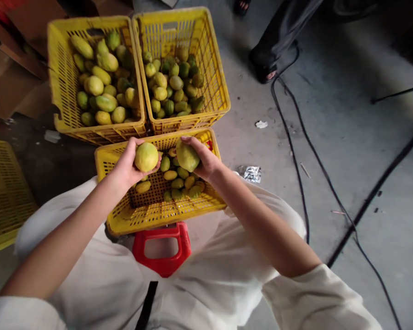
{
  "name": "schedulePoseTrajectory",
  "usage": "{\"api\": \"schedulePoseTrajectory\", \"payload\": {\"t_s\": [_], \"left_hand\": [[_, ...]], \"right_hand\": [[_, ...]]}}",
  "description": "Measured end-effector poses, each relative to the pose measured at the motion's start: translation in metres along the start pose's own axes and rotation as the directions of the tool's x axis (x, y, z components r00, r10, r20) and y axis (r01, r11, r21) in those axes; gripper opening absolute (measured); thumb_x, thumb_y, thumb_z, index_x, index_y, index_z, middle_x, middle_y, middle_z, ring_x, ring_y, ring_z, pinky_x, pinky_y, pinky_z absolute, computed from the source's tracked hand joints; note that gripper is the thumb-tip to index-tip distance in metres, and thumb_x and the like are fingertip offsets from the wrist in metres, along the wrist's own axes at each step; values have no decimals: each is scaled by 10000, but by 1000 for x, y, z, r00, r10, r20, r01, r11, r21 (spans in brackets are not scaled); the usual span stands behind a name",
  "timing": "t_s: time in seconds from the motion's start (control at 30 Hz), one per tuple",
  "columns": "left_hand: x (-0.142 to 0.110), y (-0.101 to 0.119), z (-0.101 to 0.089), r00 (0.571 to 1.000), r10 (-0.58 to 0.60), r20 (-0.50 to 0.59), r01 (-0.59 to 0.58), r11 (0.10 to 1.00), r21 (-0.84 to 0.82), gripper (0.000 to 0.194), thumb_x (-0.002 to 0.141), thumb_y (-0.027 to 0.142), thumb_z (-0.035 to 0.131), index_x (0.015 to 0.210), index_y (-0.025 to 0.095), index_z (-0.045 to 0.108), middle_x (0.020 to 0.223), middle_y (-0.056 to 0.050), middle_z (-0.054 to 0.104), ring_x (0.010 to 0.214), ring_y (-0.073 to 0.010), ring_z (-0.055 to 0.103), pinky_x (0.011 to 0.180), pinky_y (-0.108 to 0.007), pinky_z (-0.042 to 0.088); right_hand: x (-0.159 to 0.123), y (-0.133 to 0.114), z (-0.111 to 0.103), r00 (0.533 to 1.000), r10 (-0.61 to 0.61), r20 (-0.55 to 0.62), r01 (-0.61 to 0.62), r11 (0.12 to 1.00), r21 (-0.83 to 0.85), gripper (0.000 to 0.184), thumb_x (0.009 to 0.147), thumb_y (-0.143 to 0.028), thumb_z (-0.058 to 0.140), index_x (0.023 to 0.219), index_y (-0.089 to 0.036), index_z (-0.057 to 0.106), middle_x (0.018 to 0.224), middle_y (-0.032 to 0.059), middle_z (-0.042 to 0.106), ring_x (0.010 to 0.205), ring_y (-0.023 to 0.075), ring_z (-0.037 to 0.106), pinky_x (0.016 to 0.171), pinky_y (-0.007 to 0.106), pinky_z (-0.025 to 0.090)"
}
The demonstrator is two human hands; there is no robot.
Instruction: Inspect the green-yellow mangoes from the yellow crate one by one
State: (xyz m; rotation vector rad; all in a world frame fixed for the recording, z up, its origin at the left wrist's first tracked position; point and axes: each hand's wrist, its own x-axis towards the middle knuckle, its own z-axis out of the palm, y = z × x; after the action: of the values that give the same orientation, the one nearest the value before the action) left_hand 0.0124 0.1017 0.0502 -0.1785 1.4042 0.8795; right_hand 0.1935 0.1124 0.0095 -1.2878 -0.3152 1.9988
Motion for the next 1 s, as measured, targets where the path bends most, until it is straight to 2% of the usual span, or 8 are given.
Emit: {"api": "schedulePoseTrajectory", "payload": {"t_s": [0.23,0.4,0.5,0.57,0.67,0.77,1.0], "left_hand": [[11,-3,-5,998,-57,10,58,998,-26,251,949,334,705,1152,211,788,798,-110,792,677,-288,787,580,-354,663],[6,-1,-2,1000,-25,4,26,999,-34,220,923,305,791,1109,189,777,754,-68,749,606,-228,727,548,-303,643],[3,-2,0,1000,15,-23,-15,1000,-28,267,827,208,895,1056,201,758,774,-32,727,631,-202,717,606,-299,671],[2,-4,1,999,38,-36,-39,999,-22,278,800,134,889,1029,199,746,812,-30,730,670,-196,726,658,-305,692],[2,-5,-1,997,54,-47,-55,998,-14,249,812,106,848,1019,197,743,858,-52,751,719,-209,747,718,-336,712],[3,-4,-2,997,47,-56,-48,999,-15,206,852,159,841,1031,210,754,869,-69,769,720,-223,757,705,-346,702],[3,-2,-3,1000,15,1,-15,1000,-10,164,957,241,778,1105,171,772,872,-106,788,679,-202,741,614,-267,632]], "right_hand": [[-4,-5,7,998,43,-51,-41,998,39,317,933,-536,843,1066,-304,672,1019,39,817,1115,303,808,963,489,738],[-1,-2,4,998,60,-18,-60,998,26,331,939,-537,807,1143,-304,688,1004,27,820,1117,314,813,975,530,731],[-3,-4,4,996,84,-16,-84,996,5,340,953,-549,785,1151,-285,700,1010,43,833,1103,325,822,973,543,728],[-5,-6,5,996,85,-28,-85,996,-8,351,970,-561,775,1155,-269,710,1018,55,840,1110,329,828,985,543,724],[-7,-8,4,999,39,-12,-39,998,-42,358,967,-552,794,1164,-261,729,1032,58,850,1134,326,834,1004,522,721],[-6,-7,2,999,-10,33,11,998,-55,337,932,-492,831,1152,-252,745,1051,63,860,1160,327,835,1012,492,724],[1,-7,-1,1000,-6,-15,5,1000,-17,331,979,-534,776,1119,-236,739,1014,77,847,1118,326,840,949,468,733]]}}
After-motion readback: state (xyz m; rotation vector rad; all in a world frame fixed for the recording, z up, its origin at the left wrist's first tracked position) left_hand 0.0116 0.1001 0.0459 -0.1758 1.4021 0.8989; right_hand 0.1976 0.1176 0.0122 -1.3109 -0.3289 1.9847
